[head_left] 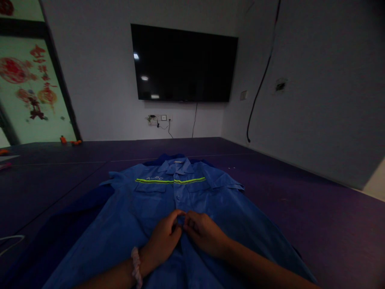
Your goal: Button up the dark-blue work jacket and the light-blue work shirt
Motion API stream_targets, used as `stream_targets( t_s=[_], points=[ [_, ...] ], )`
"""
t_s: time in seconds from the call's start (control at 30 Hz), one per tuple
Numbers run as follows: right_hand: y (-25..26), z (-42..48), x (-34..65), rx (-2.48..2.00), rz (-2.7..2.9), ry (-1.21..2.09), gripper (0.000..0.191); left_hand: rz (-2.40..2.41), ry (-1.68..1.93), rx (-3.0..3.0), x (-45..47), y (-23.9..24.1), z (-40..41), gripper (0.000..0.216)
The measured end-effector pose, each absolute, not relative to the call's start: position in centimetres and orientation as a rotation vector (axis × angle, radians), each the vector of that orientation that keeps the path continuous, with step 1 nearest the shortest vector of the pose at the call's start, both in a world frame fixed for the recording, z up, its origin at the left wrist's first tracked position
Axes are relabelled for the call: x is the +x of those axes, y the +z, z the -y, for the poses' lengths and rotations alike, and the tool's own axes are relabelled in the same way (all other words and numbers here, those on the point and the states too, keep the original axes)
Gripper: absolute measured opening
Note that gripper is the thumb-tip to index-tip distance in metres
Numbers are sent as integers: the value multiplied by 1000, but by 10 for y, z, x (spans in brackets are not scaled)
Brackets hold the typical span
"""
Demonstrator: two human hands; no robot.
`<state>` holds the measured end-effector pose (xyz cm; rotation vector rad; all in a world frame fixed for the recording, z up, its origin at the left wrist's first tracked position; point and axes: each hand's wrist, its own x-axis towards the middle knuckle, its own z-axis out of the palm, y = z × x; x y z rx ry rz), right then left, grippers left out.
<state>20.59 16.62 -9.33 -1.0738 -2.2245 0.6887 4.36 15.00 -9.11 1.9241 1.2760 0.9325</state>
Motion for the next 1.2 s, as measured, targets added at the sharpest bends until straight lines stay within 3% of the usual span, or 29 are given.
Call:
stream_targets(
  t_s=[0.43,1.2],
  points=[
    [-88,-163,205,-1122,2212,659,9,-1221,1118,1796,43,-93,-150,36],
    [-90,-163,206,-1192,2330,491,14,-1232,1061,1724,44,-94,-153,33]
  ],
)
